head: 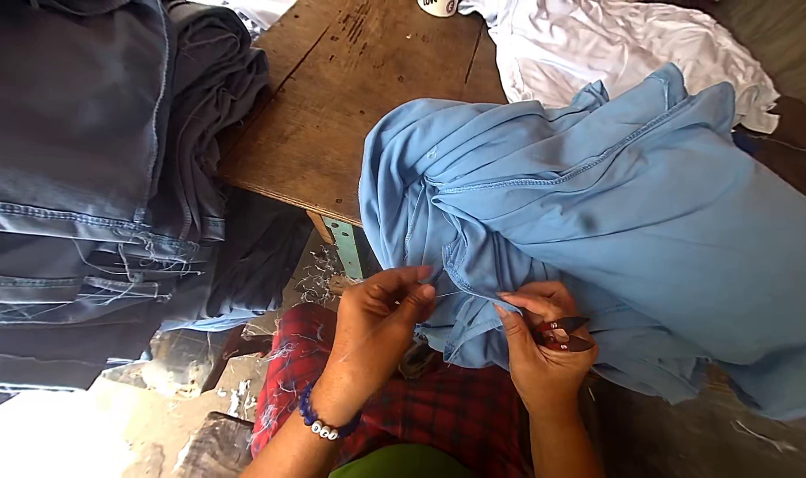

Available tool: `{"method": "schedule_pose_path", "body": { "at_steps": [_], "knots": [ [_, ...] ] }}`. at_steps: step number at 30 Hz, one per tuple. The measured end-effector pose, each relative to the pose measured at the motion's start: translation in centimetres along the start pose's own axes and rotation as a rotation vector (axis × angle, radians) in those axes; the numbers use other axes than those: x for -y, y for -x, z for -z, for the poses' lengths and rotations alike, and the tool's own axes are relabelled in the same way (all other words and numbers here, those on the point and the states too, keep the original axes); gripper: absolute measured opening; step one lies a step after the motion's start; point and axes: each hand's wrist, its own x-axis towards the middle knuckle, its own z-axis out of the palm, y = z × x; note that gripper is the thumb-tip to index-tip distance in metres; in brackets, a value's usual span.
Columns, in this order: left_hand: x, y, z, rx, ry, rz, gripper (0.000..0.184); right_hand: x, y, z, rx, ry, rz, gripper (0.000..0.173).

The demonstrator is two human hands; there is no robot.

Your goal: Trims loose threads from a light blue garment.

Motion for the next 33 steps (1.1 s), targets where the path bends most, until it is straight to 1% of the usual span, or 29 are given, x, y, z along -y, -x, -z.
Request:
{"method": "schedule_pose_path", "body": {
  "at_steps": [1, 3, 5, 6, 9, 11, 13, 15, 16, 18, 19, 21, 23, 25, 28, 31, 33],
  "knots": [
    [0.0, 0.0, -0.1, 0.030, -0.052, 0.010, 0.014, 0.0, 0.0, 0.0, 0.000, -0.002, 0.007, 0.010],
    [-0.1, -0.3, -0.3, 0.073, -0.061, 0.056, 0.008, 0.1, -0.1, 0.1, 0.003, 0.008, 0.012, 0.010],
    [-0.4, -0.4, -0.7, 0.067, 0.024, 0.101, 0.011, 0.2, -0.3, 0.3, -0.005, 0.024, -0.001, 0.010],
    [-0.3, -0.4, -0.9, 0.049, 0.080, 0.081, 0.011, 0.2, -0.4, 0.4, -0.015, 0.027, -0.022, 0.010],
    [0.2, -0.5, -1.8, 0.020, 0.195, -0.098, 0.012, 0.5, -0.7, 0.6, -0.038, -0.005, -0.113, 0.007],
    [0.6, -0.8, -2.3, 0.025, 0.192, -0.253, 0.011, 0.8, -1.2, 0.6, -0.037, -0.020, -0.141, 0.005],
    [0.9, -1.5, -2.6, 0.070, 0.165, -0.379, 0.012, 0.9, -1.9, 0.5, -0.033, -0.006, -0.138, 0.008],
    [1.0, -2.3, -2.7, 0.108, 0.108, -0.434, 0.012, 1.0, -2.7, 0.4, -0.042, 0.034, -0.108, 0.009],
    [1.1, -2.6, -2.8, 0.107, 0.078, -0.432, 0.011, 1.0, -3.1, 0.3, -0.057, 0.066, -0.081, 0.010],
    [0.8, -3.1, -3.0, 0.096, 0.076, -0.358, 0.012, 0.9, -4.1, 0.0, -0.110, 0.170, -0.005, 0.011],
    [0.5, -3.2, -3.1, 0.097, 0.129, -0.277, 0.013, 0.7, -4.5, -0.2, -0.138, 0.248, 0.038, 0.010],
    [-0.3, -3.4, -3.4, 0.114, 0.376, -0.045, 0.018, 0.4, -5.3, -0.6, -0.164, 0.453, 0.092, 0.011],
    [-1.4, -3.7, -3.6, 0.073, 0.663, 0.194, 0.026, 0.5, -5.8, -1.1, -0.127, 0.664, 0.068, 0.012],
    [-2.3, -4.0, -3.7, 0.016, 0.865, 0.354, 0.029, 1.2, -6.0, -1.4, -0.056, 0.769, 0.021, 0.022],
    [-3.0, -4.0, -3.8, -0.010, 1.042, 0.440, 0.030, 2.2, -5.6, -0.8, -0.009, 0.758, 0.021, 0.032],
    [-3.6, -3.8, -4.1, -0.039, 1.097, 0.491, 0.028, 3.0, -4.8, 0.0, 0.014, 0.682, 0.064, 0.033],
    [-3.6, -3.6, -4.2, -0.042, 1.096, 0.483, 0.027, 3.2, -4.5, 0.2, 0.025, 0.677, 0.075, 0.032]
  ]
}}
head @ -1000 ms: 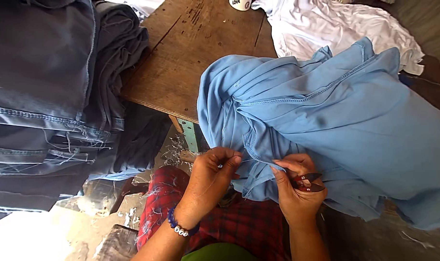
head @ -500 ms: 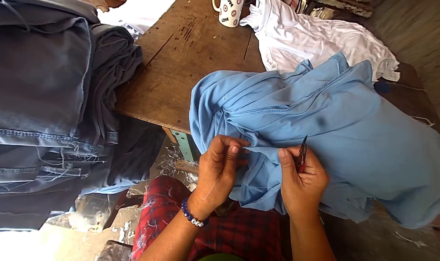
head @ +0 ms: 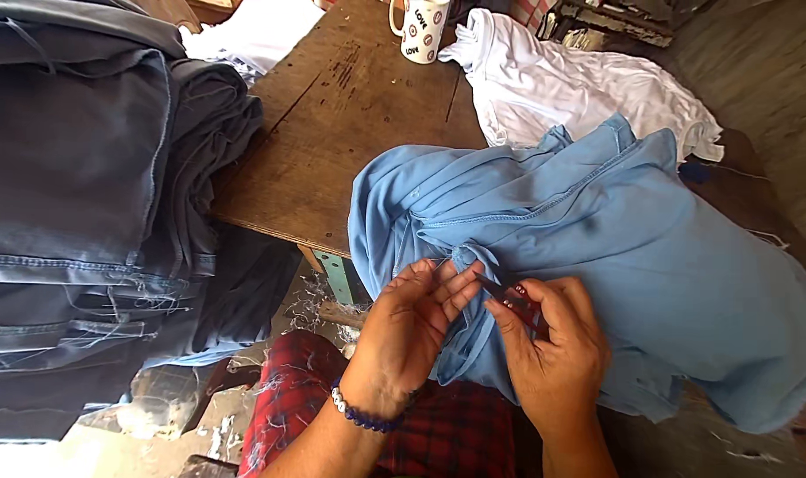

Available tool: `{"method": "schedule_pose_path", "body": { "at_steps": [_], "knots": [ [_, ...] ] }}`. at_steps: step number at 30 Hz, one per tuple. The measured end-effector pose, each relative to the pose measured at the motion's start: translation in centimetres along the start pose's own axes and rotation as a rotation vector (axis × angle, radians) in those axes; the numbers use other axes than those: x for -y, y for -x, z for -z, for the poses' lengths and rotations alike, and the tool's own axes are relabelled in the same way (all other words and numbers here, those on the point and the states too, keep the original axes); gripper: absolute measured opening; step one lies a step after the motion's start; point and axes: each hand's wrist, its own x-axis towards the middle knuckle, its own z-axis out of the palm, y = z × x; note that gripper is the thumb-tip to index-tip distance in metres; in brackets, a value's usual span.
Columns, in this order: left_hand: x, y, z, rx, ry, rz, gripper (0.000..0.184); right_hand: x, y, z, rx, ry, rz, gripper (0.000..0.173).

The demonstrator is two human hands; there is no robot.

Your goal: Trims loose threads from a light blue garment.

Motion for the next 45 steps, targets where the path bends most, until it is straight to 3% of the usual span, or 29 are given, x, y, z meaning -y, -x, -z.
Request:
{"method": "schedule_pose_path", "body": {
  "at_steps": [8, 16, 21, 23, 25, 26, 28, 31, 34, 38, 39, 42, 43, 45],
  "knots": [
    [1.4, 0.5, 0.4, 0.066, -0.143, -0.169, 0.024, 0.6, -0.1, -1.4, -0.009, 0.128, 0.020, 0.025],
    [1.8, 0.3, 0.9, 0.083, -0.180, -0.215, 0.022, 1.0, 0.1, -1.6, 0.009, 0.141, 0.022, 0.022],
    [1.7, -0.2, 1.5, 0.098, -0.185, -0.231, 0.027, -0.4, 0.4, -2.1, -0.061, -0.368, -0.141, 0.018],
    [1.7, -0.5, 1.9, 0.144, -0.250, -0.263, 0.016, -0.6, 0.2, -2.1, -0.045, -0.495, -0.248, 0.030],
    [1.8, -0.7, 1.8, 0.152, -0.375, -0.324, 0.038, -0.9, 0.1, -2.1, 0.021, -0.491, -0.295, 0.028],
    [1.9, -0.8, 1.7, 0.132, -0.453, -0.362, 0.041, -1.0, 0.1, -2.1, 0.048, -0.476, -0.296, 0.021],
    [2.0, -1.1, 1.6, 0.095, -0.566, -0.436, 0.021, -1.2, 0.0, -2.2, 0.065, -0.496, -0.296, 0.008],
    [1.2, -1.0, 2.2, 0.074, -0.618, -0.496, 0.011, -1.8, 0.1, -2.3, 0.019, -0.601, -0.312, 0.004],
    [-1.5, -0.5, 4.0, -0.021, -0.599, -0.582, 0.019, -2.3, 0.4, -2.2, -0.009, -0.680, -0.343, 0.006],
    [-5.4, -0.5, 6.6, -0.347, -0.522, -0.785, 0.047, -2.4, 0.5, -2.2, -0.006, -0.736, -0.365, 0.007],
    [-5.5, -0.3, 7.1, -0.371, -0.578, -0.867, 0.045, -2.3, 0.6, -2.2, -0.004, -0.738, -0.358, 0.007],
    [-3.1, 0.4, 7.6, -0.109, -0.975, -1.032, 0.011, -2.6, 0.6, -2.2, 0.015, -0.729, -0.337, 0.008],
    [-2.2, 0.5, 7.1, 0.009, -1.133, -1.050, 0.012, -2.6, 0.8, -2.1, 0.032, -0.727, -0.338, 0.008],
    [-0.8, -0.1, 5.5, 0.181, -1.413, -1.061, 0.038, -2.7, 1.1, -1.9, 0.056, -0.750, -0.340, 0.008]
  ]
}}
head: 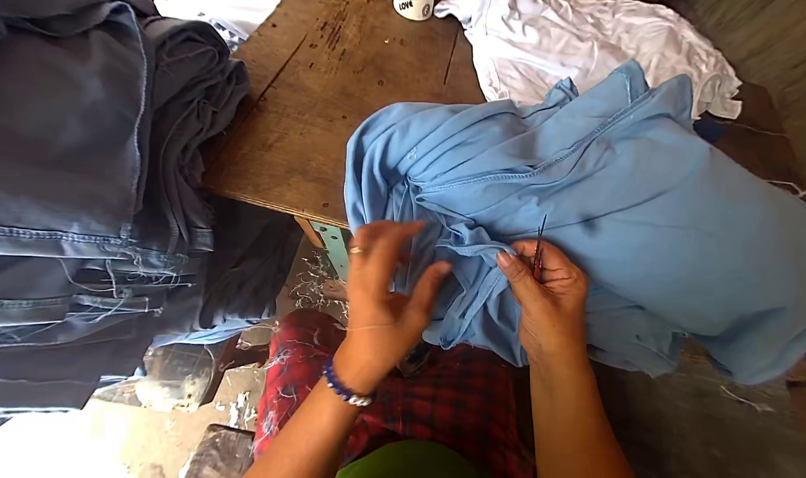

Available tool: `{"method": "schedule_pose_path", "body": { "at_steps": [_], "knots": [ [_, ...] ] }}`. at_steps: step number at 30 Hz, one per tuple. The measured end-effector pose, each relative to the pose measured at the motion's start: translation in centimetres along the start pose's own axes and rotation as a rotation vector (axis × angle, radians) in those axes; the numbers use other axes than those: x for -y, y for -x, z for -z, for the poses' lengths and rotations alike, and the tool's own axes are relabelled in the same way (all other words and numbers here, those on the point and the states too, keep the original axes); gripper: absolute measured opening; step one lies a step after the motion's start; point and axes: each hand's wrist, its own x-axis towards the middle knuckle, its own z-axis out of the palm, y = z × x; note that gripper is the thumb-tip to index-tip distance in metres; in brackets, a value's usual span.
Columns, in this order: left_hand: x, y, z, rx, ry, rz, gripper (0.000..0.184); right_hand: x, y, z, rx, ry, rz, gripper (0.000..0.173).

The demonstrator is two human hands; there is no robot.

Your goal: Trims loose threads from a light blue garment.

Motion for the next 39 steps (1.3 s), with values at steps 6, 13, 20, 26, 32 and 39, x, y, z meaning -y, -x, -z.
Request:
{"method": "schedule_pose_path", "body": {
  "at_steps": [6, 13, 20, 26, 32, 39],
  "knots": [
    [1.0, 1.3, -2.5, 0.168, -0.060, -0.290, 0.015, 0.1, 0.7, 1.1, -0.118, -0.288, -0.075, 0.013],
    [2.4, 0.1, -1.6, -0.069, -0.293, -0.146, 0.026, 0.0, 1.4, 1.0, -0.180, -0.387, -0.114, 0.016],
    [2.3, -4.7, -3.3, -0.037, -0.544, -0.121, 0.016, 0.6, 1.4, 1.0, -0.237, -0.489, -0.197, 0.019],
    [3.4, -0.7, 3.6, 0.005, -0.043, 0.083, 0.012, 0.4, 1.3, 1.4, -0.205, -0.529, -0.217, 0.019],
    [7.7, 10.6, 13.1, -0.196, -0.161, 0.814, 0.032, -0.1, 1.6, 1.7, -0.151, -0.511, -0.202, 0.018],
    [3.6, 11.4, 12.5, 0.215, -0.603, 0.341, 0.027, -0.1, 1.8, 2.2, -0.080, -0.497, -0.205, 0.017]
  ]
}}
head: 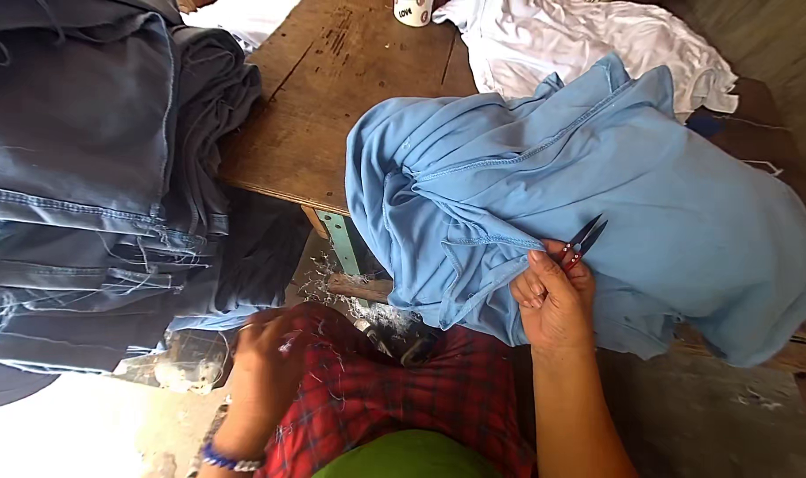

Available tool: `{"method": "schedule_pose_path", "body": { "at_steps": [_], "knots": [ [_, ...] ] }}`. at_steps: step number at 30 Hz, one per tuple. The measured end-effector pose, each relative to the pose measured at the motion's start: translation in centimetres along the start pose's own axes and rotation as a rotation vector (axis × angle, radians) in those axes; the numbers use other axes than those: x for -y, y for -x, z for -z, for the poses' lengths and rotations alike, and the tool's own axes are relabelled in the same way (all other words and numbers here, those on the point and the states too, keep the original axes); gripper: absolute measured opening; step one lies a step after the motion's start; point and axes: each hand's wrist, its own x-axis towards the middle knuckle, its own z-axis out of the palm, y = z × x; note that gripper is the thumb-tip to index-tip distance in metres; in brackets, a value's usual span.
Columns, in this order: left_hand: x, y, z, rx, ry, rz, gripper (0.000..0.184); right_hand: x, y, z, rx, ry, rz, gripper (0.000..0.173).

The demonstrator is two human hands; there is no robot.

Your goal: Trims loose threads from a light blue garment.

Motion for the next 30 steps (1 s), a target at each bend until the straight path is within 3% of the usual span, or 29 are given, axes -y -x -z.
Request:
{"method": "schedule_pose_path", "body": {
  "at_steps": [3, 6, 10, 13, 17, 19, 20, 22, 23, 24, 25, 28, 30],
  "knots": [
    [-8.1, -4.2, -1.7, -0.237, 0.312, -0.374, 0.017, -0.1, 0.1, -0.1, 0.002, 0.019, 0.009, 0.018],
    [-13.5, -9.0, -3.3, -0.296, 0.307, -0.544, 0.019, -0.2, 0.0, -0.1, -0.004, 0.045, 0.009, 0.019],
    [-15.2, -13.2, -6.5, -0.216, 0.178, -0.597, 0.016, -0.3, 0.1, -0.2, -0.018, 0.061, 0.006, 0.017],
    [-13.4, -13.1, -6.0, -0.195, 0.368, -0.622, 0.011, -0.4, 0.0, -0.3, -0.016, 0.057, 0.004, 0.016],
    [-8.3, -9.2, -2.6, -0.083, 0.791, -0.353, 0.010, -0.5, 0.1, -0.1, 0.000, 0.049, 0.002, 0.016],
    [-4.6, -6.4, -1.2, -0.103, 1.025, -0.061, 0.017, -0.5, 0.0, -0.2, -0.005, 0.058, -0.005, 0.017],
    [-2.9, -5.0, -0.8, -0.194, 1.104, 0.129, 0.025, -0.4, -0.1, -0.1, -0.002, 0.062, -0.007, 0.017],
    [-0.6, -2.7, -0.9, -0.461, 1.019, 0.547, 0.033, -0.4, 0.2, 0.0, 0.013, 0.077, -0.008, 0.015],
    [0.0, -1.7, -1.5, -0.543, 0.909, 0.667, 0.032, -0.3, 0.3, 0.1, 0.025, 0.086, -0.005, 0.014],
    [0.0, -0.8, -2.3, -0.547, 0.825, 0.669, 0.025, -0.3, 0.3, 0.1, 0.035, 0.091, -0.001, 0.013],
    [-0.7, 0.0, -3.1, -0.483, 0.796, 0.582, 0.012, -0.3, 0.2, 0.0, 0.039, 0.093, 0.004, 0.012],
    [-5.0, 1.4, -6.0, -0.170, 0.811, 0.208, 0.041, -0.1, 0.3, 0.1, 0.056, 0.098, -0.008, 0.014],
    [-8.6, 0.6, -8.3, -0.044, 0.814, 0.000, 0.038, 0.3, 0.6, 0.0, 0.081, 0.109, -0.022, 0.017]
  ]
}}
